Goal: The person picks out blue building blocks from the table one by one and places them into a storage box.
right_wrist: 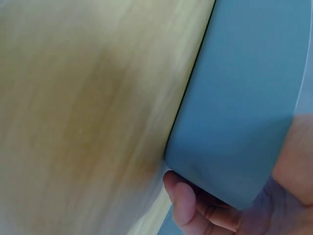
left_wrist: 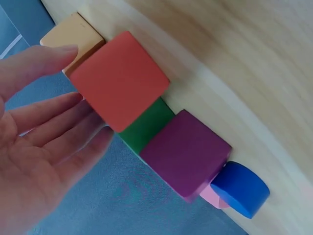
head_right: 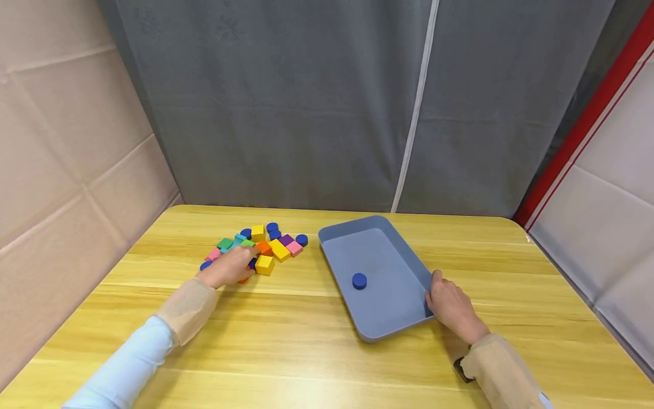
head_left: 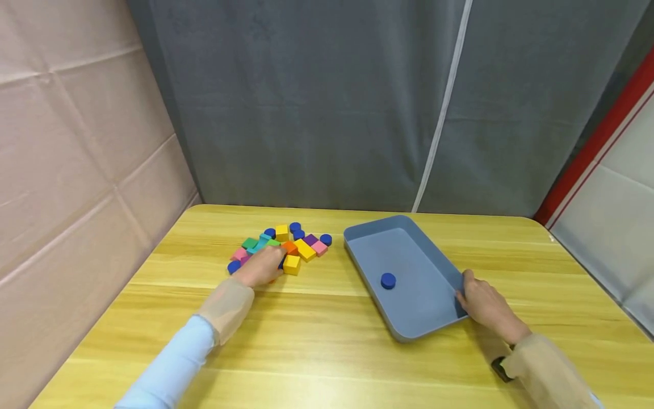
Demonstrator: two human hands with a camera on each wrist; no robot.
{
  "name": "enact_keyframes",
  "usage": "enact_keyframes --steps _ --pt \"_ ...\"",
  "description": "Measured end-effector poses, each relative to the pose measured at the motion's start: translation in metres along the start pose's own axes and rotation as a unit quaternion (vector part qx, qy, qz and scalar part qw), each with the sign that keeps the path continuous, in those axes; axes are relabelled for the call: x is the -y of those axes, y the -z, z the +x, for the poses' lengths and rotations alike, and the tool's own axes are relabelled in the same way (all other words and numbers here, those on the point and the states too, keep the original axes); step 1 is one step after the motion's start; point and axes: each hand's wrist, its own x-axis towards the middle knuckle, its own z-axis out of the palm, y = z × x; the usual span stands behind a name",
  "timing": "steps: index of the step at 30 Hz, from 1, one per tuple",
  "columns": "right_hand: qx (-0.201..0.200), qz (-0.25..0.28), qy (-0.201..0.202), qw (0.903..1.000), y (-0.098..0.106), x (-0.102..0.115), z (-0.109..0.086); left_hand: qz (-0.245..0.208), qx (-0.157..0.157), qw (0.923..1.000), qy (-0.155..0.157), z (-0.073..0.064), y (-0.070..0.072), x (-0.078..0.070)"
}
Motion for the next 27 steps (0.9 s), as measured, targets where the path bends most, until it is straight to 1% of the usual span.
enact_keyframes --steps 7,9,12,14,20,27 --pt "-0.003 -0.002 0.004 1.0000 -0.0009 0.0006 -0.0007 0.051 -0.021 0.9981 -0.026 0.0027 -0.0042 0.0002" --pt "-0.005 -0.004 0.005 1.0000 -0.0011 0.0007 -0.0005 0.067 -0.020 0.9971 -0.031 0.0038 -0.0051 0.0001" --pt "-0.008 -0.006 0.007 0.9999 -0.0014 0.0007 0.0000 0.078 -0.017 0.9963 -0.034 0.0060 -0.0063 -0.0003" --pt "-0.009 -0.007 0.011 0.9999 -0.0015 0.0005 0.0002 0.077 -0.011 0.9966 -0.029 0.0073 -0.0068 -0.0012" --pt "-0.008 -0.005 0.010 0.9999 -0.0018 0.0002 0.0003 0.069 0.004 0.9971 -0.032 0.0084 -0.0073 -0.0021" --pt "-0.010 -0.004 0.012 0.9999 -0.0021 0.0003 -0.0001 0.057 0.027 0.9977 -0.026 0.0069 -0.0072 -0.0009"
